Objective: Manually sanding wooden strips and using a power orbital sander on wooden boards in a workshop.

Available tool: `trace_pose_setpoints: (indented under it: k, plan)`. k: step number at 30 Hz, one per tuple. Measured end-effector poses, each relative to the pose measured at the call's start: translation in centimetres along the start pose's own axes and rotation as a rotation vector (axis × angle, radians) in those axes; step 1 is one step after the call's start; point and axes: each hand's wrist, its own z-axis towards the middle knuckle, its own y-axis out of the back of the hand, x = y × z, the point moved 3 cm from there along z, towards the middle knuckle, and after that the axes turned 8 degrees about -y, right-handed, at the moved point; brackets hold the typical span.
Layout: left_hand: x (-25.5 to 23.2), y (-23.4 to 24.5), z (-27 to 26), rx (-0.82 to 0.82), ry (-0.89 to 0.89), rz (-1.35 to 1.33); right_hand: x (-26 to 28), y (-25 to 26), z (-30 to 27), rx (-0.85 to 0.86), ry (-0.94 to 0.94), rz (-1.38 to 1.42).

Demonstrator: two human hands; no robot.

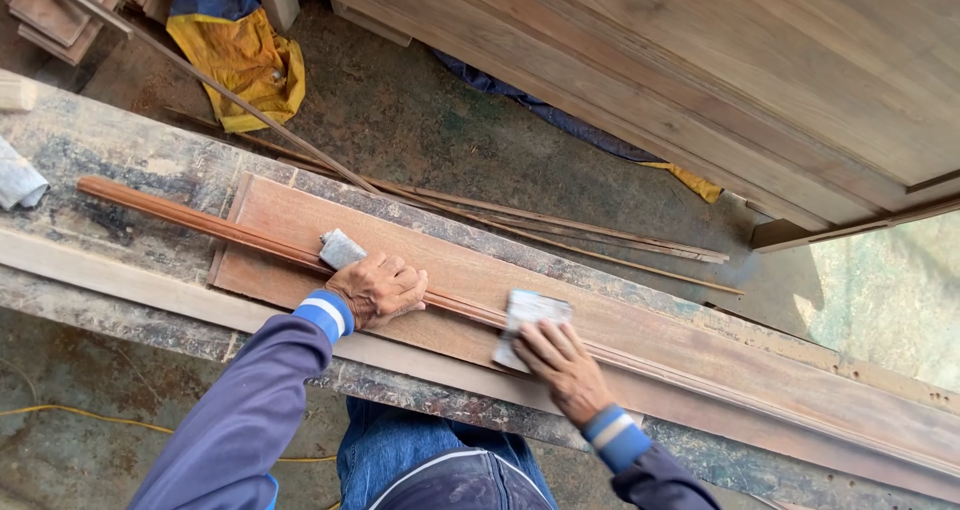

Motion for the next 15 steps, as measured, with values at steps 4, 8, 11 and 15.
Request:
trace_pose_setpoints:
  k: [4, 8, 11, 15]
  plan:
    - [0.1, -0.4, -0.2, 0.030, 0.020, -0.005, 5.4, 2.7, 6.2, -0.029, 0.040, 0.211]
    - [-0.1, 0.2, 0.2, 0.009, -0.010, -0.029, 1.2, 1.4, 2.0, 0.000, 0.058, 0.192]
    - [0.0, 0.0, -0.1, 0.007, 0.026, -0.006, -3.4, 1.2, -3.8, 0.031, 0.041, -0.014]
    - [0.0, 0.1, 0.0, 0.017, 0.029, -0.023, -3.4, 0.3, -5.0, -0.021, -0.059, -0.005]
